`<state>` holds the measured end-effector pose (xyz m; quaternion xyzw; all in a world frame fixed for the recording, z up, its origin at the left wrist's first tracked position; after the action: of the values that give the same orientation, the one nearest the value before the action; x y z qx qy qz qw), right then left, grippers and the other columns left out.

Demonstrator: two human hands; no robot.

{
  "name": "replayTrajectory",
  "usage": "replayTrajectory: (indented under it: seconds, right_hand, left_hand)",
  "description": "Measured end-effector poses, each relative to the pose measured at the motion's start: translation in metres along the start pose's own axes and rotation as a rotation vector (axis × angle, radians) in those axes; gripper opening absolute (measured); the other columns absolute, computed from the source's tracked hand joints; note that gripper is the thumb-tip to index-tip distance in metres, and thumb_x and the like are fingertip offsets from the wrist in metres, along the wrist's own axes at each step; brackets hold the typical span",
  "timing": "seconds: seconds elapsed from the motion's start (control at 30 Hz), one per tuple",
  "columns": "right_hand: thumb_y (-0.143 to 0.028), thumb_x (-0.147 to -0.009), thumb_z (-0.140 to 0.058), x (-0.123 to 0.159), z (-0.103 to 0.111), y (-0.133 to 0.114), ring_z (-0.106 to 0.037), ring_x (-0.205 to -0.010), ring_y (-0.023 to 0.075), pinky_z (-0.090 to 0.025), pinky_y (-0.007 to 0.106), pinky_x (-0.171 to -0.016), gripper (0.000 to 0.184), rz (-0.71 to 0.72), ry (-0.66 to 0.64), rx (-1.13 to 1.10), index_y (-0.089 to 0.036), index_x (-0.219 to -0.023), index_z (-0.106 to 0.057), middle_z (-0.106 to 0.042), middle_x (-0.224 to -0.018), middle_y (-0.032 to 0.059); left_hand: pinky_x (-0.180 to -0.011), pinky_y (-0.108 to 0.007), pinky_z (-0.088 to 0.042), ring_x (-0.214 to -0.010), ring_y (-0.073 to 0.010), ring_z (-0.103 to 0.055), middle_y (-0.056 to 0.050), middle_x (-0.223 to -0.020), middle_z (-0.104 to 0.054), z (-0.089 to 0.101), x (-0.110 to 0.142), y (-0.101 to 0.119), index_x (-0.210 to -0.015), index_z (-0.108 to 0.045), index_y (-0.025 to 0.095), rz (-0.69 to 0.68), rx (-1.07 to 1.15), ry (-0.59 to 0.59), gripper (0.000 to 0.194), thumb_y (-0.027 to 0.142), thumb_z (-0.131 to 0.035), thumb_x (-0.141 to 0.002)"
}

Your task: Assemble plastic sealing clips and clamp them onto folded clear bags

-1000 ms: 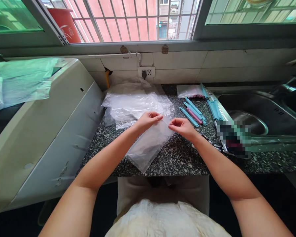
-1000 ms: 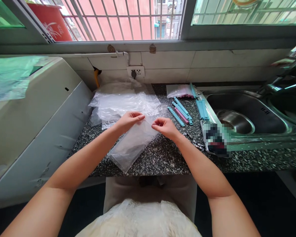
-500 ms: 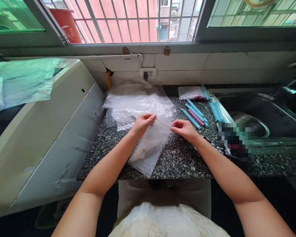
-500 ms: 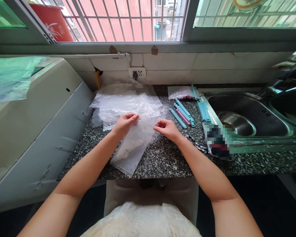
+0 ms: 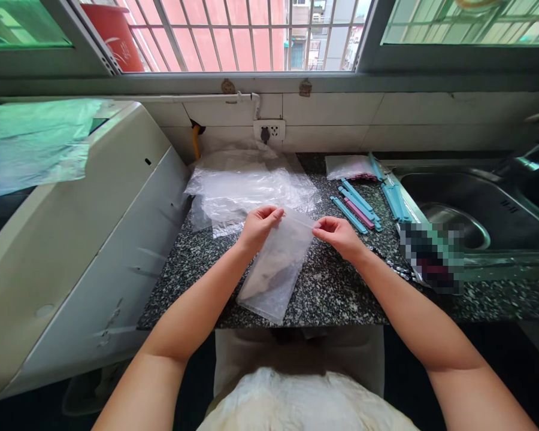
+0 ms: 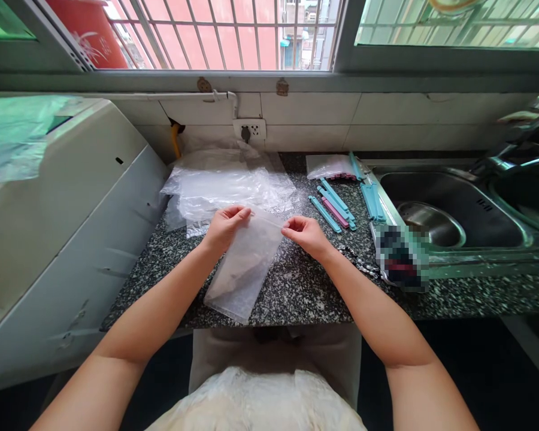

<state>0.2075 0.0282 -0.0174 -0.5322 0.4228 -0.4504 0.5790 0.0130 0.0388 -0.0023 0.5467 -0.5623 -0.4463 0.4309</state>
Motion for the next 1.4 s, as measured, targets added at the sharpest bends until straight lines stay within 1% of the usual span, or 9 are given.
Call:
replayTrajectory:
  seconds: [0.27, 0.47, 0.6, 0.77, 1.0, 1.17, 1.3, 1.4]
  right_hand:
    - [-0.046, -0.057, -0.074, 0.0001, 0.0044, -0.0005, -0.05, -0.062, 0.0105, -0.042, 0.028, -0.067, 0.032, 0.024, 0.017, 0.011, -0.018, -0.063, -0.058, -0.058, -0.063, -0.0023]
    - [-0.046, -0.056, -0.074, 0.0007, 0.0032, -0.0039, -0.049, -0.062, 0.0101, -0.042, 0.028, -0.066, 0.033, 0.013, -0.01, 0.017, -0.018, -0.063, -0.058, -0.056, -0.063, -0.0026]
    - [-0.048, -0.061, -0.07, 0.002, 0.0022, -0.006, -0.046, -0.06, 0.0095, -0.04, 0.027, -0.063, 0.033, 0.008, -0.016, 0.041, -0.018, -0.063, -0.057, -0.053, -0.062, -0.003]
    - [-0.05, -0.062, -0.069, 0.0017, 0.0029, -0.0044, -0.046, -0.06, 0.0102, -0.04, 0.027, -0.062, 0.034, 0.031, 0.007, 0.078, -0.018, -0.063, -0.056, -0.053, -0.062, -0.0028]
    - [-0.051, -0.063, -0.068, 0.0021, 0.0022, -0.0036, -0.048, -0.061, 0.0117, -0.041, 0.028, -0.062, 0.033, 0.076, 0.014, 0.142, -0.019, -0.063, -0.057, -0.055, -0.062, -0.0012]
    - [-0.046, -0.065, -0.067, 0.0012, 0.0033, -0.0029, -0.046, -0.058, 0.0108, -0.039, 0.028, -0.059, 0.03, 0.105, 0.014, 0.18, -0.018, -0.062, -0.057, -0.054, -0.06, -0.0016]
    - [-0.044, -0.066, -0.065, 0.001, 0.0061, -0.0028, -0.044, -0.056, 0.0103, -0.036, 0.027, -0.057, 0.028, 0.103, 0.01, 0.228, -0.018, -0.061, -0.057, -0.052, -0.058, -0.002]
    - [-0.043, -0.067, -0.066, 0.0015, 0.0061, -0.0054, -0.046, -0.058, 0.0109, -0.038, 0.027, -0.058, 0.027, 0.09, -0.013, 0.249, -0.017, -0.065, -0.059, -0.055, -0.062, -0.0009]
  left_hand:
    - [-0.047, -0.02, -0.03, -0.046, -0.0054, -0.041, 0.004, -0.048, -0.051, 0.002, 0.0007, -0.0002, -0.057, -0.064, 0.013, 0.019, -0.039, 0.007, 0.036, 0.044, -0.079, -0.047]
    - [-0.046, -0.019, -0.03, -0.045, -0.0052, -0.042, 0.004, -0.048, -0.051, 0.0037, -0.0002, -0.0043, -0.061, -0.066, 0.013, 0.05, -0.008, 0.004, 0.035, 0.043, -0.08, -0.048]
    - [-0.044, -0.019, -0.029, -0.044, -0.005, -0.041, 0.004, -0.048, -0.051, 0.0011, 0.0028, -0.0023, -0.06, -0.066, 0.013, 0.06, 0.0, 0.002, 0.035, 0.042, -0.08, -0.047]
    - [-0.044, -0.02, -0.029, -0.044, -0.0051, -0.04, 0.004, -0.048, -0.05, -0.0012, 0.0045, 0.0005, -0.06, -0.065, 0.013, 0.033, -0.027, -0.01, 0.035, 0.043, -0.079, -0.049]
    - [-0.044, -0.02, -0.029, -0.046, -0.0055, -0.04, 0.004, -0.049, -0.051, -0.0004, 0.0036, -0.0011, -0.059, -0.065, 0.014, 0.015, -0.036, 0.023, 0.036, 0.044, -0.08, -0.047]
    - [-0.045, -0.021, -0.028, -0.046, -0.0055, -0.04, 0.004, -0.048, -0.051, 0.0006, 0.0024, -0.0046, -0.058, -0.065, 0.014, 0.005, -0.035, 0.036, 0.034, 0.043, -0.079, -0.047]
    - [-0.045, -0.021, -0.027, -0.046, -0.0057, -0.039, 0.004, -0.049, -0.051, 0.0001, 0.0032, -0.0048, -0.055, -0.063, 0.014, 0.006, -0.035, 0.019, 0.033, 0.043, -0.078, -0.048]
    - [-0.045, -0.021, -0.027, -0.046, -0.0052, -0.038, 0.004, -0.047, -0.05, -0.0028, 0.0054, -0.0037, -0.054, -0.062, 0.014, 0.009, -0.039, 0.005, 0.033, 0.042, -0.078, -0.048]
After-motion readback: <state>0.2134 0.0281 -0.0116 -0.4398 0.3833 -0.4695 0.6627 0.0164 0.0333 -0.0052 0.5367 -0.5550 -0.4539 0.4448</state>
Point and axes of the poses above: each hand's wrist, its own x-axis away from the middle knuckle, its own z-axis out of the back of the hand, y = z × x, the point moved 2 cm from there along -x, towards the middle knuckle
